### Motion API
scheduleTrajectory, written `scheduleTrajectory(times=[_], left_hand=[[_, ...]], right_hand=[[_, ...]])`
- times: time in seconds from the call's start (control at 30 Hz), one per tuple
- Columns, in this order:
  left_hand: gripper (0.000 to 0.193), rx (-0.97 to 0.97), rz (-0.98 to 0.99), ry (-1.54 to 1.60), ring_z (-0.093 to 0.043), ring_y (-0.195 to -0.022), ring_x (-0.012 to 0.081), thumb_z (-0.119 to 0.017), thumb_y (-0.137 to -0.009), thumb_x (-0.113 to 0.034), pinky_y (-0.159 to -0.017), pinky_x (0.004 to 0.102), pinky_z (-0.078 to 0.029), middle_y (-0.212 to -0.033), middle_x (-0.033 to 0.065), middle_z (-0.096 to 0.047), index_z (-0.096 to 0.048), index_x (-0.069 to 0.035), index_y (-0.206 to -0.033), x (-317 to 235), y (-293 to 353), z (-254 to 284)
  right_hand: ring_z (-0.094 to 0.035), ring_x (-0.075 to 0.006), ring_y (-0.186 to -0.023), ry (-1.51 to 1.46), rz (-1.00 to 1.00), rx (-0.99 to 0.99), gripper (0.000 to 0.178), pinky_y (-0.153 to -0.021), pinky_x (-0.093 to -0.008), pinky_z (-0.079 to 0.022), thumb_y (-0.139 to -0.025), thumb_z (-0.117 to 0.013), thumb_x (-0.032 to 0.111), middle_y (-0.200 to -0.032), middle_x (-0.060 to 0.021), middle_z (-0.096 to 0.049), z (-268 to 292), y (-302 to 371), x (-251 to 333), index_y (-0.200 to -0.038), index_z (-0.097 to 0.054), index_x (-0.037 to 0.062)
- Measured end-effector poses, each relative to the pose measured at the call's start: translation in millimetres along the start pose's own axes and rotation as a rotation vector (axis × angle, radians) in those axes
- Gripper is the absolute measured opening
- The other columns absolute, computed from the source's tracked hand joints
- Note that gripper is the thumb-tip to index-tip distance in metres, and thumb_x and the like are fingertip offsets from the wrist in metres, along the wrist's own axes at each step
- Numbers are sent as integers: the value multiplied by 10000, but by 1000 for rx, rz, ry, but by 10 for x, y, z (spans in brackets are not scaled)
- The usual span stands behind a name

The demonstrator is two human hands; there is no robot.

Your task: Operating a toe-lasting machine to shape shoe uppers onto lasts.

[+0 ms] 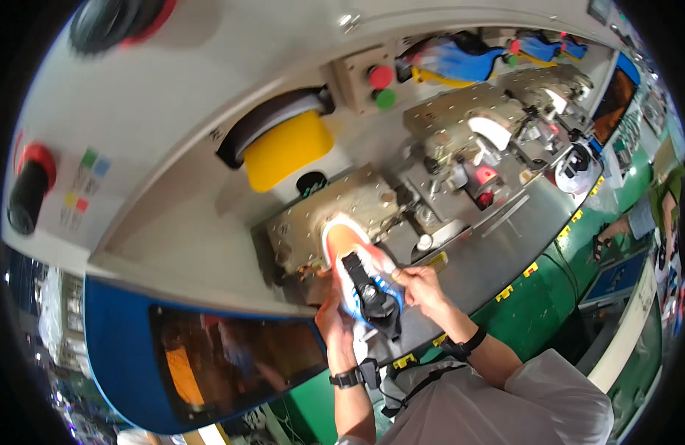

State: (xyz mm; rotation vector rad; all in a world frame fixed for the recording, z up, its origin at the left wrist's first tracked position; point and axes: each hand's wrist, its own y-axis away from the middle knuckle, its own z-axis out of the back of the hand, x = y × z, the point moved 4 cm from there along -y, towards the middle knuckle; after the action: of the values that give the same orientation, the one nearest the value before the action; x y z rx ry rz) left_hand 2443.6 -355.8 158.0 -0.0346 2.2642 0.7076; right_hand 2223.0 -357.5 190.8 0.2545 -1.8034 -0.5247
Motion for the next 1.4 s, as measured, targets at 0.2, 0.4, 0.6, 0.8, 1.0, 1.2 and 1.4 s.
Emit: scheduleTrajectory(times=[0.2, 0.4, 0.6, 0.8, 1.0, 1.2, 1.4], left_hand=[[345, 62, -177, -7, -645, -965, 195, -608, -958, -207, -854, 355, -525, -1168, 118, -651, -616, 37, -1202, -30, 273, -62], [252, -676, -849, -356, -436, -631, 91, -551, -995, -280, -542, 241, -384, -738, -13, -511, -572, -42, -914, -327, 1135, -112], [447, -189, -993, -381, -514, -540, 106, -527, -993, -433, -523, 238, -443, -651, 16, -538, -559, 4, -900, 422, 1987, -1500], [716, 292, -374, 5, -616, -1048, 326, -388, -984, -573, -987, 455, -473, -1198, 209, -612, -506, 78, -1257, 1213, 2088, -2648], [407, 153, -129, 108, -603, -1138, 260, -380, -1052, -260, -1001, 405, -473, -1285, 129, -593, -476, 22, -1328, 1826, 1829, -2773], [380, 212, 64, 220, -593, -1161, 264, -402, -1043, -233, -1011, 443, -478, -1289, 141, -592, -492, 4, -1326, 2089, 1417, -2746], [297, 259, 124, 123, -651, -1025, 213, -490, -1012, -186, -932, 374, -523, -1149, 97, -663, -576, 8, -1219, 2106, 979, -2919]], right_hand=[[-566, -66, -572, 433, 1015, -116, 193, -530, -237, -460, -931, -637, 154, -766, -33, -630, 537, -43, 1046, -1080, -653, 33], [-647, -254, -718, 674, 1519, -634, 282, -657, -336, -522, -809, -685, 206, -1014, -91, -665, 1094, 437, 3875, -1075, -685, 114], [-666, -329, -823, 1168, 1254, -269, 332, -718, -406, -524, -732, -757, 317, -867, -149, -687, 1524, -296, 4400, -968, -701, 90], [-526, -307, -834, 1150, 1525, 141, 258, -681, -400, -501, -763, -734, 219, -921, -94, -551, 2284, 994, 2879, -899, -595, 50], [-555, -228, -829, 1077, 1346, 297, 241, -593, -272, -528, -777, -719, 149, -992, -68, -552, 2902, 1410, 2043, -962, -589, 66], [-590, -121, -834, -173, 260, 383, 389, -500, -231, -457, -895, -680, 258, -1168, -44, -571, 3453, 760, 1775, -1199, -562, 45], [-460, -73, -525, -180, -187, 343, 335, -405, -201, -289, -973, -577, 409, -726, 11, -531, 3234, 67, 1727, -915, -565, 79]])
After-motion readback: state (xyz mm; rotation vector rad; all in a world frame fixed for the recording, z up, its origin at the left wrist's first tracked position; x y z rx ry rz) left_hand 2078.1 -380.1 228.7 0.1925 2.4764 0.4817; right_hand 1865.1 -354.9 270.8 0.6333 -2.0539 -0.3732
